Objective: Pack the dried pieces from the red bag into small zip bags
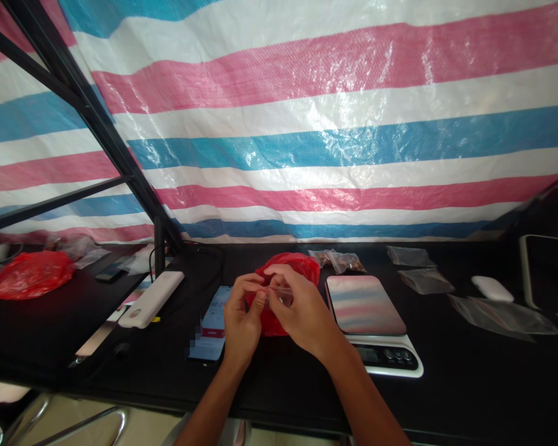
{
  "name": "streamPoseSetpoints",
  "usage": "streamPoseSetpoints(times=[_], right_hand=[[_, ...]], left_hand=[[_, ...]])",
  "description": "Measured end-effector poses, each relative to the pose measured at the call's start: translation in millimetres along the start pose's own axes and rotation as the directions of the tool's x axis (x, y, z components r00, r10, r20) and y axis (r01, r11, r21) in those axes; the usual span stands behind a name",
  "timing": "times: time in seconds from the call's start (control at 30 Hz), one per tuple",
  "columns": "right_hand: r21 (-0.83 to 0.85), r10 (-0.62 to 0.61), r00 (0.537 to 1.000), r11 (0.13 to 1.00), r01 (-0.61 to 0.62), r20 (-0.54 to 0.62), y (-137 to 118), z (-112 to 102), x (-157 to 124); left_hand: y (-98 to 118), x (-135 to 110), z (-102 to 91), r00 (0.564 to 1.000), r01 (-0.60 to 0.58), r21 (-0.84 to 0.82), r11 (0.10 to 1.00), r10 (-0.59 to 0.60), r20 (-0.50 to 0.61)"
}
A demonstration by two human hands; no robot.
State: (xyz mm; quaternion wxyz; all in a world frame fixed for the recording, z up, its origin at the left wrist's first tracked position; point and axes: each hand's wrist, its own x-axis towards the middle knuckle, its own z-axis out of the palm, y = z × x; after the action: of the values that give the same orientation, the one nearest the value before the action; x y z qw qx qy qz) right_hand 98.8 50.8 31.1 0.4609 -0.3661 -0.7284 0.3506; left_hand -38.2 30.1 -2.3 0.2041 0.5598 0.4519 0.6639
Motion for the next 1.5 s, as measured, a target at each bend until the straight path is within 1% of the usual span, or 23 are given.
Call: streamPoseSetpoints(times=[0.07,0.13,0.17,0.2,0.23,0.3,0.33,0.37,0.4,0.5,0.57,0.63,0.77,0.9,1.0,1.07,1.1,1.17,1.2,1.27,1.33,1.37,1.5], right_hand=[[-0.057,-0.031,0.998,0.998,0.028,-0.056,-3,-8,2],[-0.139,-0.044,0.977,0.990,0.015,-0.207,-3,-25,5],[-0.179,-0.046,0.948,0.984,-0.011,-0.315,-1,-36,6],[-0.212,-0.042,0.899,0.976,-0.057,-0.436,2,-49,7],[-0.233,-0.046,0.827,0.967,-0.104,-0.560,7,-63,8],[-0.281,-0.071,0.690,0.939,-0.197,-0.720,19,-88,10],[-0.314,-0.079,0.647,0.914,-0.257,-0.758,26,-98,11],[-0.358,-0.083,0.630,0.877,-0.322,-0.772,33,-105,12],[-0.404,-0.072,0.651,0.834,-0.377,-0.755,40,-111,13],[-0.516,0.033,0.798,0.747,-0.420,-0.602,59,-118,16],[-0.540,0.090,0.845,0.733,-0.415,-0.527,70,-124,14],[-0.560,0.141,0.832,0.678,-0.477,-0.537,79,-136,6],[-0.566,0.271,0.731,0.488,-0.665,-0.626,90,-172,-23],[-0.523,0.352,0.655,0.403,-0.751,-0.669,90,-192,-42],[-0.518,0.309,0.656,0.423,-0.743,-0.689,78,-187,-39],[-0.513,0.252,0.702,0.528,-0.677,-0.667,62,-173,-31],[-0.494,0.213,0.750,0.636,-0.593,-0.626,52,-164,-26],[-0.410,0.133,0.878,0.845,-0.343,-0.460,30,-140,-17],[-0.358,0.100,0.941,0.907,-0.220,-0.324,18,-126,-14],[-0.253,0.054,0.996,0.965,-0.070,-0.072,-2,-98,-10],[-0.182,0.083,0.986,0.982,-0.055,0.148,-18,-73,-9],[-0.145,0.095,0.973,0.987,-0.065,0.210,-24,-64,-9],[-0.092,0.110,0.946,0.992,-0.086,0.304,-36,-44,-10]], left_hand=[[1,0,-0.2,1.000,-0.010,0.030,1.000,0.010,-0.028],[1,-2,0.5,0.999,-0.006,0.053,0.999,0.009,-0.051],[0,-2,0.7,0.998,0.000,0.058,0.998,0.004,-0.056],[-1,-3,0.8,0.999,0.006,0.057,0.998,-0.003,-0.053],[-3,-3,0.6,0.999,0.013,0.054,0.998,-0.011,-0.042],[-6,-4,-0.4,0.999,0.034,0.046,0.998,-0.033,-0.022],[-8,-4,-1.0,0.999,0.049,0.039,0.998,-0.048,-0.021],[-9,-5,-1.7,0.998,0.065,0.032,0.997,-0.064,-0.026],[-10,-4,-2.3,0.996,0.080,0.026,0.996,-0.079,-0.033],[-12,-4,-3.9,0.994,0.093,0.034,0.995,-0.091,-0.054],[-11,-3,-4.9,0.995,0.085,0.052,0.995,-0.082,-0.061],[-10,-2,-6.0,0.995,0.080,0.063,0.995,-0.076,-0.070],[-9,-2,-7.3,0.994,0.074,0.083,0.994,-0.067,-0.083],[-9,-2,-6.6,0.996,0.041,0.100,0.994,-0.033,-0.082],[-8,-3,-4.1,0.995,-0.027,0.133,0.991,0.040,-0.094],[-5,-4,-1.4,0.989,-0.094,0.175,0.980,0.112,-0.092],[-4,-4,0.2,0.983,-0.135,0.209,0.969,0.157,-0.093],[-1,-5,3.7,0.964,-0.215,0.294,0.932,0.250,-0.089],[1,-6,5.6,0.955,-0.248,0.338,0.908,0.287,-0.070],[2,-8,9.5,0.952,-0.288,0.400,0.870,0.307,0.018],[0,-10,13.0,0.957,-0.291,0.428,0.856,0.265,0.121],[-2,-11,14.3,0.959,-0.281,0.433,0.856,0.237,0.154],[-12,-11,13.6,0.975,-0.220,0.386,0.896,0.189,0.119]])
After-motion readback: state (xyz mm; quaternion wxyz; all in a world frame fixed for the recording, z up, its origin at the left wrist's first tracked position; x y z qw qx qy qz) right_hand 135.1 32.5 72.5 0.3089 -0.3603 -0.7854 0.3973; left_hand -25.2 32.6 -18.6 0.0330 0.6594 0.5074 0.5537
